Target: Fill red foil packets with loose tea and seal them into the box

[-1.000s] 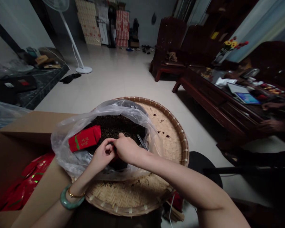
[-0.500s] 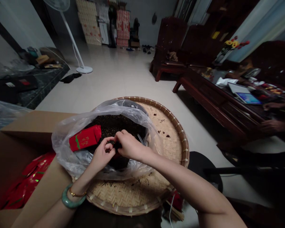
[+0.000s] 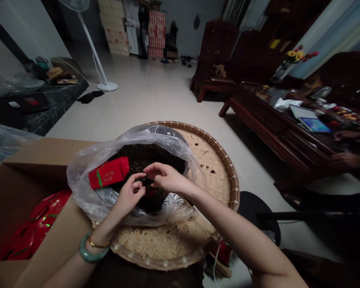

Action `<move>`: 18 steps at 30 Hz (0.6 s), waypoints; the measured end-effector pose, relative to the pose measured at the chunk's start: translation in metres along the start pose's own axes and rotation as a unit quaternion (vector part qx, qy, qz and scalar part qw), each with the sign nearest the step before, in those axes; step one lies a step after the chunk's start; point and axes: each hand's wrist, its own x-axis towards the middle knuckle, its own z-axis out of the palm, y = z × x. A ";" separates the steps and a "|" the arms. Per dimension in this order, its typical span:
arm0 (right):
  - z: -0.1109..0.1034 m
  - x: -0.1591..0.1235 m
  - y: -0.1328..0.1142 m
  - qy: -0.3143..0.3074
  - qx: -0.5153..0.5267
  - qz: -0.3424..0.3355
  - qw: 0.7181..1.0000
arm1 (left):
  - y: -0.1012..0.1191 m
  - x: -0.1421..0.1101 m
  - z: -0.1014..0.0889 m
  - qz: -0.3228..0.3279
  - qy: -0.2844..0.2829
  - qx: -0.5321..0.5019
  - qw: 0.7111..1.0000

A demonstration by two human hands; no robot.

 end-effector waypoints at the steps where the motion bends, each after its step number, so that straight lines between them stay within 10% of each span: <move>1: -0.001 0.000 0.005 0.018 -0.044 -0.018 0.999 | 0.000 0.000 -0.001 -0.002 -0.002 -0.002 1.000; 13: 0.019 -0.004 0.037 0.067 -0.456 -0.128 0.878 | -0.006 -0.006 0.001 0.005 -0.008 0.022 1.000; 18: 0.024 -0.002 0.036 0.065 -0.439 -0.146 0.884 | -0.007 -0.008 0.001 0.005 -0.014 0.029 0.999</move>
